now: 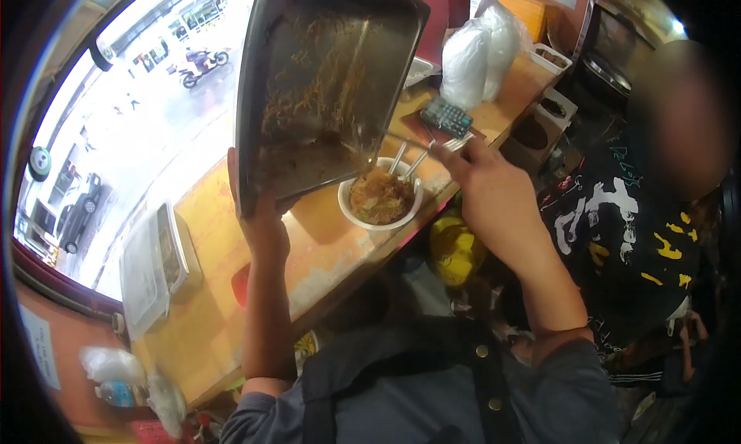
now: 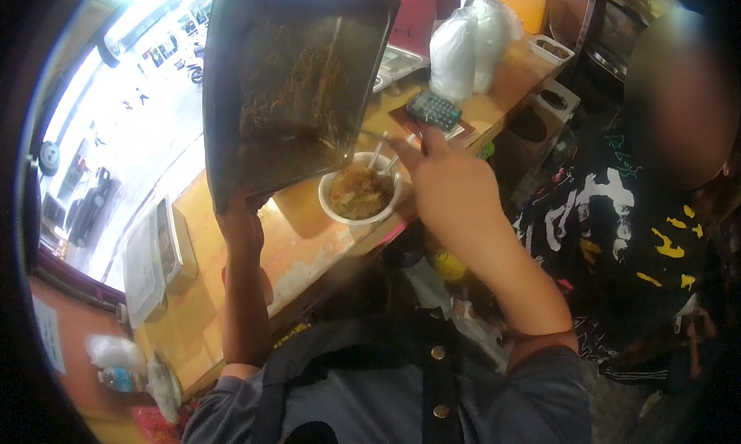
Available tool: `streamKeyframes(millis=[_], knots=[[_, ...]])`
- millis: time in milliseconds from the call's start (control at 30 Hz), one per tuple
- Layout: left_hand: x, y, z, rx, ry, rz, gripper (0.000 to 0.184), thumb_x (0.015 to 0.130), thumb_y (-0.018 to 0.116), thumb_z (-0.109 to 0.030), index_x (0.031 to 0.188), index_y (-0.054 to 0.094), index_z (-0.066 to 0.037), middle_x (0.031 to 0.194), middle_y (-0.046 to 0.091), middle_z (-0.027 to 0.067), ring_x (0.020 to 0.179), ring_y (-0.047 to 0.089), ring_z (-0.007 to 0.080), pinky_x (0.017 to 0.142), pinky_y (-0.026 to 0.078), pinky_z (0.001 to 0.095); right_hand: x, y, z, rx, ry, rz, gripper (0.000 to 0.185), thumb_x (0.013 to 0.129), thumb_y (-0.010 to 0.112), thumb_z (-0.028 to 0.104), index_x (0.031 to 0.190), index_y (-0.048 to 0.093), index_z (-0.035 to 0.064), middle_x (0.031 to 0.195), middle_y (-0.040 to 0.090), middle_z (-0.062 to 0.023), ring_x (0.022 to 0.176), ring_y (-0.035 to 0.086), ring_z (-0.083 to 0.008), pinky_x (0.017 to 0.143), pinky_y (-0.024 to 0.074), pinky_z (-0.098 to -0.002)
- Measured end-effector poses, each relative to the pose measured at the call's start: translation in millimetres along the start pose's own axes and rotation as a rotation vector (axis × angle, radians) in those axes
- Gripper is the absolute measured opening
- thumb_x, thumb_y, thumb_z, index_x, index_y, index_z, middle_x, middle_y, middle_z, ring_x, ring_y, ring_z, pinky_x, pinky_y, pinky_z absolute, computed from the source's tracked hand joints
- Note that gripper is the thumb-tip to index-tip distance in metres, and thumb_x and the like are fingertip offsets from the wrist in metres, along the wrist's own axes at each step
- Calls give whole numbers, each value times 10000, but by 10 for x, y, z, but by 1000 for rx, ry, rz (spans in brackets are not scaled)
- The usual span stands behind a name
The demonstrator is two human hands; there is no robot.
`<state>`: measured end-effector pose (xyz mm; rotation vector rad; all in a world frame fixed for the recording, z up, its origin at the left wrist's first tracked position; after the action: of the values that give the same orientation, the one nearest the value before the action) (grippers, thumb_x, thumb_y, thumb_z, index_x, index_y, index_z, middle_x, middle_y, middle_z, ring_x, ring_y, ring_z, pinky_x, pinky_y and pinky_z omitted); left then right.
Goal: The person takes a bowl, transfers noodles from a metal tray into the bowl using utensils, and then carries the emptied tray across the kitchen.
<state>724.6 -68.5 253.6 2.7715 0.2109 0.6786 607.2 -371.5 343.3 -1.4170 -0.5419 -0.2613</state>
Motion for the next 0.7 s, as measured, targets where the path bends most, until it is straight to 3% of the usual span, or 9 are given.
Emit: streamKeyframes(millis=[67,167,267,467,600,700], knots=[[18,30,-57,9,6,-19,445,889,559,-59,1320,483,21,1222,584,144,1040,647,276,836,601,412,-77,5,1,7,27,135,486,797,578,44,1275,616,120,1028,595,-132,1008,636,-307,783,544,-407],[-7,-26,-49,10,-15,-31,435,891,553,-50,1315,491,21,1226,584,145,1047,646,277,835,603,413,-185,-164,-19,-24,45,101,570,745,574,-26,1289,613,139,1031,596,-107,949,641,-289,745,537,-400],[21,-88,40,17,-22,-20,419,895,552,-48,1304,502,24,1222,587,144,1043,647,275,829,607,414,-56,-149,3,8,-4,-11,460,787,589,50,1244,624,85,1040,586,-131,1007,624,-295,780,544,-387],[-15,16,-29,-16,-35,-42,414,898,554,-53,1301,503,33,1220,589,143,1042,650,279,823,615,420,224,168,194,-41,-113,-191,417,798,601,110,1213,648,90,1033,573,-114,975,604,-267,755,544,-364],[-31,83,-75,-1,-18,-26,416,903,560,-60,1304,500,32,1226,588,142,1044,650,275,813,615,415,84,219,148,-87,-145,-126,402,801,594,118,1197,660,99,1045,575,-105,942,607,-251,735,542,-339],[-46,63,-28,2,4,-11,423,906,562,-65,1314,495,25,1229,589,140,1047,650,271,807,612,411,31,-94,90,-41,-47,-17,525,766,589,38,1280,622,142,1041,575,-73,1006,602,-252,786,539,-356]])
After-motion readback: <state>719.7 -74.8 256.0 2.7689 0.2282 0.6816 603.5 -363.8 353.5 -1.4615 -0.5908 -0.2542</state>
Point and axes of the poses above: each hand's wrist, its own x-axis towards the middle knuckle, its own y-axis out of the palm, z = x × y, the point moved 8 cm from there along x, towards the middle knuckle
